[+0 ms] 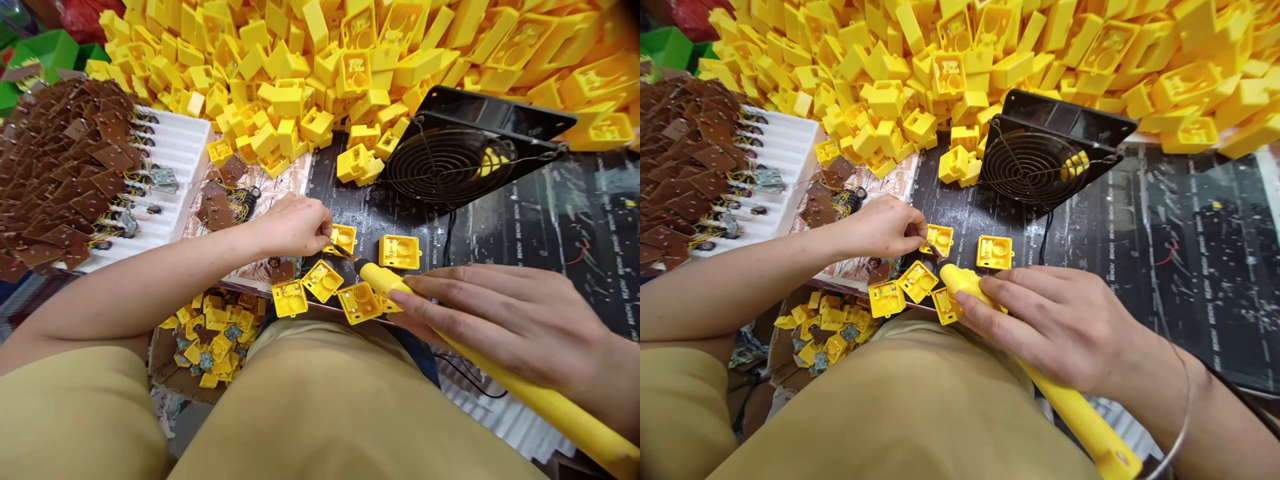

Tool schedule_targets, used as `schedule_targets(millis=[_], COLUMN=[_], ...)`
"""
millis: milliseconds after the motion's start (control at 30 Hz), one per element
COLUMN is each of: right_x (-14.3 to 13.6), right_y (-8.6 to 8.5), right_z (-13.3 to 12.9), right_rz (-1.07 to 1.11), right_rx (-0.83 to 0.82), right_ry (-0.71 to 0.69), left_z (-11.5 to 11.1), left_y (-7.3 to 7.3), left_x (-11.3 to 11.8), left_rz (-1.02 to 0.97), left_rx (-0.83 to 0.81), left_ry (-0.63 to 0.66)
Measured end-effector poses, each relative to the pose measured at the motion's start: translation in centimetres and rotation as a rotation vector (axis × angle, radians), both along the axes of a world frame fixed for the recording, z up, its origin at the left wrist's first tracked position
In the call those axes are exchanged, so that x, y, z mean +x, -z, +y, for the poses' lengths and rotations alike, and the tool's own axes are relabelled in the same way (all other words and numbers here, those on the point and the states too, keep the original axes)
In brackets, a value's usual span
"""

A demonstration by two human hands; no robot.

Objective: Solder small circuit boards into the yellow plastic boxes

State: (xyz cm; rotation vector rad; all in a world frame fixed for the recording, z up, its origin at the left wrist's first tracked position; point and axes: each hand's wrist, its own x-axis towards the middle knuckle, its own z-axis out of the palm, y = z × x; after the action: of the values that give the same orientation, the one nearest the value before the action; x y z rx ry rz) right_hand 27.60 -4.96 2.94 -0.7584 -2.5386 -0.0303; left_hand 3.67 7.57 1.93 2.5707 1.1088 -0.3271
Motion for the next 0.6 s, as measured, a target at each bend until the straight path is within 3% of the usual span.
schedule_targets(millis=[200,400,600], right_x=[0.13,-0.02,0.8], right_y=[-0.7,-1.02,-0.89], right_z=[0.35,0.7,0.72], right_rz=[-0.024,-0.02,0.097], right_rx=[-0.061,-0.009,0.015], right_ry=[0.01,-0.05,0.02], left_z=[0.18,0.13,0.13], left_y=[-0.15,-0.35,-0.5], left_x=[0.1,0.45,0.62], left_rz=[0.021,0.058,0.062], left_rx=[0.03,0.065,0.073], left_ry=[0.07,0.098,0.114])
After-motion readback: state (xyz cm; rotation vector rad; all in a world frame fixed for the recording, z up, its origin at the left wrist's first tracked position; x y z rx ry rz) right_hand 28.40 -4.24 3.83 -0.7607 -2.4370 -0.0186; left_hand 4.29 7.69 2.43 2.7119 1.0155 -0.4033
